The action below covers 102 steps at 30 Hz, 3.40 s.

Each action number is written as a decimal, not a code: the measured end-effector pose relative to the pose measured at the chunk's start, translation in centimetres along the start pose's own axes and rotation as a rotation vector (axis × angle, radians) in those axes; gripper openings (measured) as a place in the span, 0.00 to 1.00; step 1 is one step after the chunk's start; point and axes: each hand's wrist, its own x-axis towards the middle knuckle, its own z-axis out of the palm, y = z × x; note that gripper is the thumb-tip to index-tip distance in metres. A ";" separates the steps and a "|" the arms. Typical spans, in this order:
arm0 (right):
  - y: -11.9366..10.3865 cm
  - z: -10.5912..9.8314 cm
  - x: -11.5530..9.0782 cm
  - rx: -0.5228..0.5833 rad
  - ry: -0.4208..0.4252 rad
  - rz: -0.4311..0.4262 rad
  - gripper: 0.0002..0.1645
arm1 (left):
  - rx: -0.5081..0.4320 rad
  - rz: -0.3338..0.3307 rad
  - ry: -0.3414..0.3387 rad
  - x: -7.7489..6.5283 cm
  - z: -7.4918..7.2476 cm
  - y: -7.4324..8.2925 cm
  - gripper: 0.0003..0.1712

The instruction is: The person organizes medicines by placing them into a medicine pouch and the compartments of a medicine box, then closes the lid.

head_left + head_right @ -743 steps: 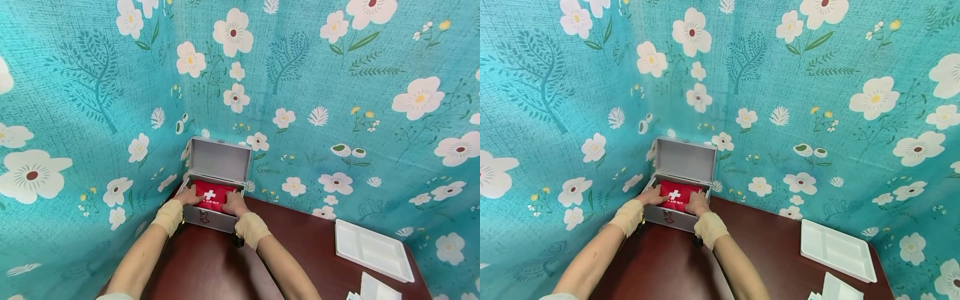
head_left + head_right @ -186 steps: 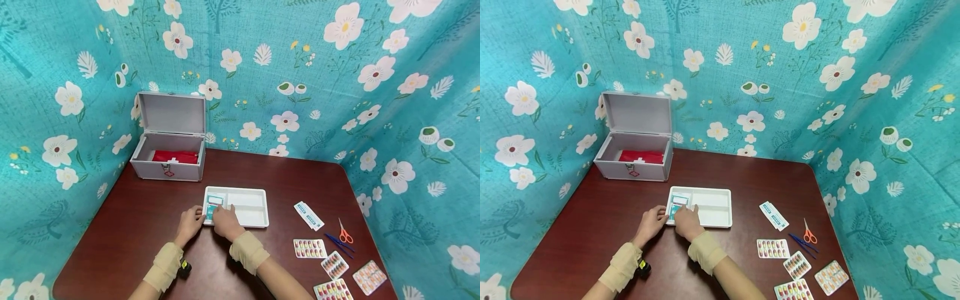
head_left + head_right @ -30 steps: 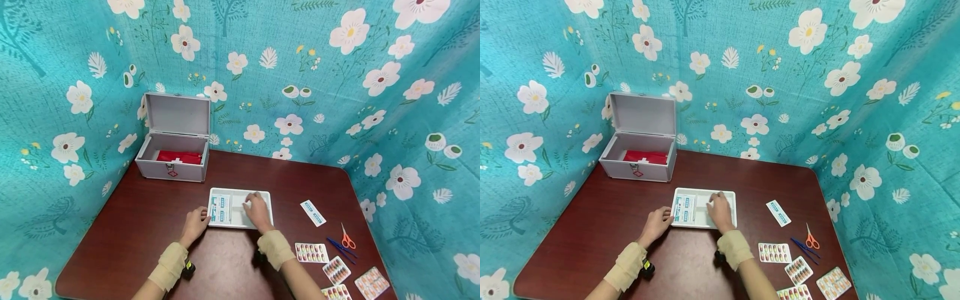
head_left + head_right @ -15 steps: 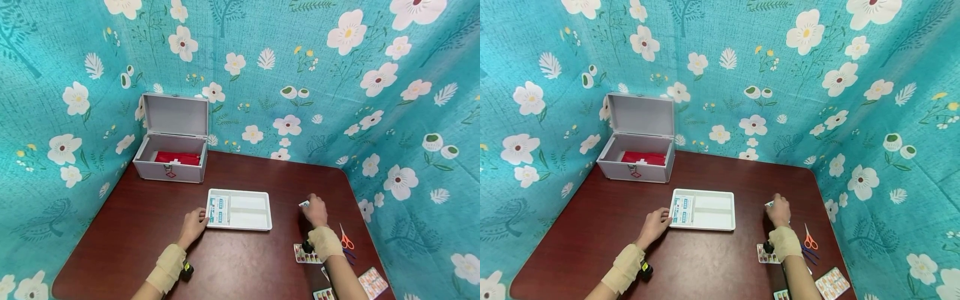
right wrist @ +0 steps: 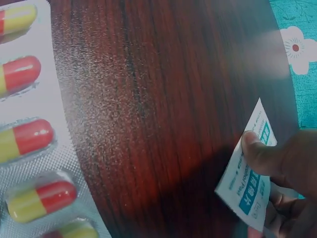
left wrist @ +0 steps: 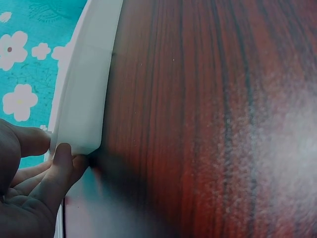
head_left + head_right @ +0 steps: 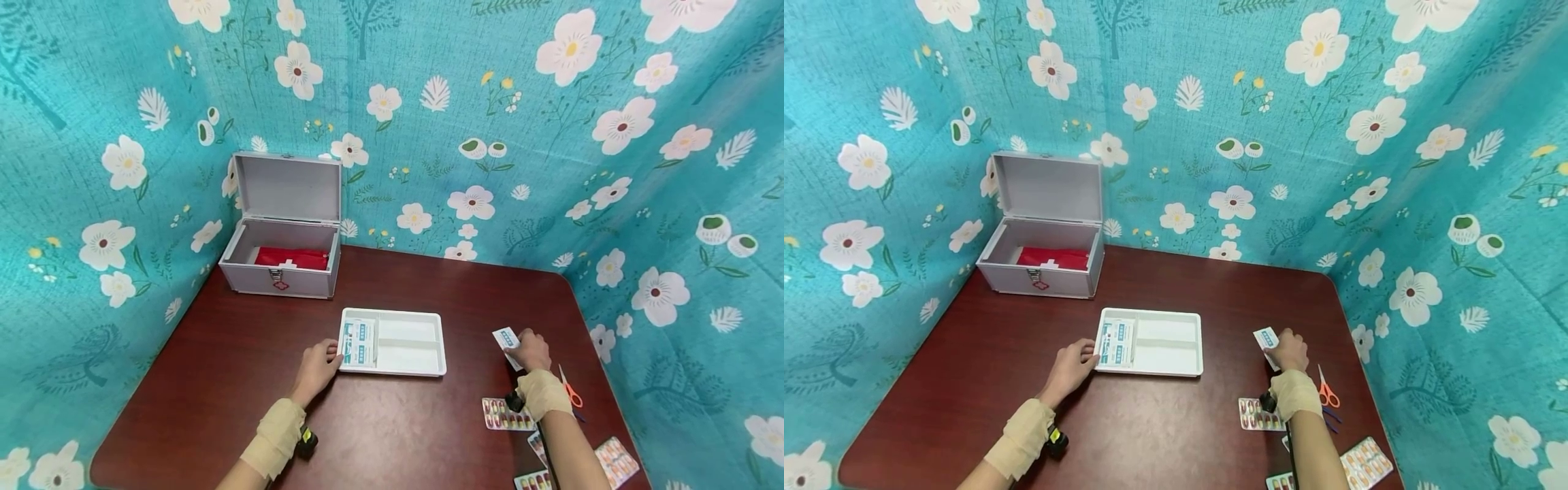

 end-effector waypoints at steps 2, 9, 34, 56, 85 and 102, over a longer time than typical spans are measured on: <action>0.0 -0.2 0.1 -0.002 0.009 -0.006 0.28 | -0.005 -0.004 -0.002 0.0 0.0 0.1 0.17; -0.4 -0.8 0.1 0.030 0.038 -0.022 0.17 | -0.012 0.006 0.004 0.2 -0.2 0.0 0.17; -11.3 2.2 -3.9 0.649 -0.084 -0.097 0.09 | 0.007 0.037 0.012 -0.1 0.6 0.5 0.16; -23.7 10.9 -8.8 0.473 0.021 -0.367 0.06 | 0.013 0.055 0.000 0.4 1.5 1.3 0.14; -4.7 -0.6 -4.7 0.179 0.232 -0.475 0.06 | -0.011 0.015 0.014 0.5 0.5 0.2 0.17; 11.8 -3.9 -4.6 0.015 0.023 -0.033 0.28 | 0.016 -0.003 -0.004 0.8 0.9 0.6 0.17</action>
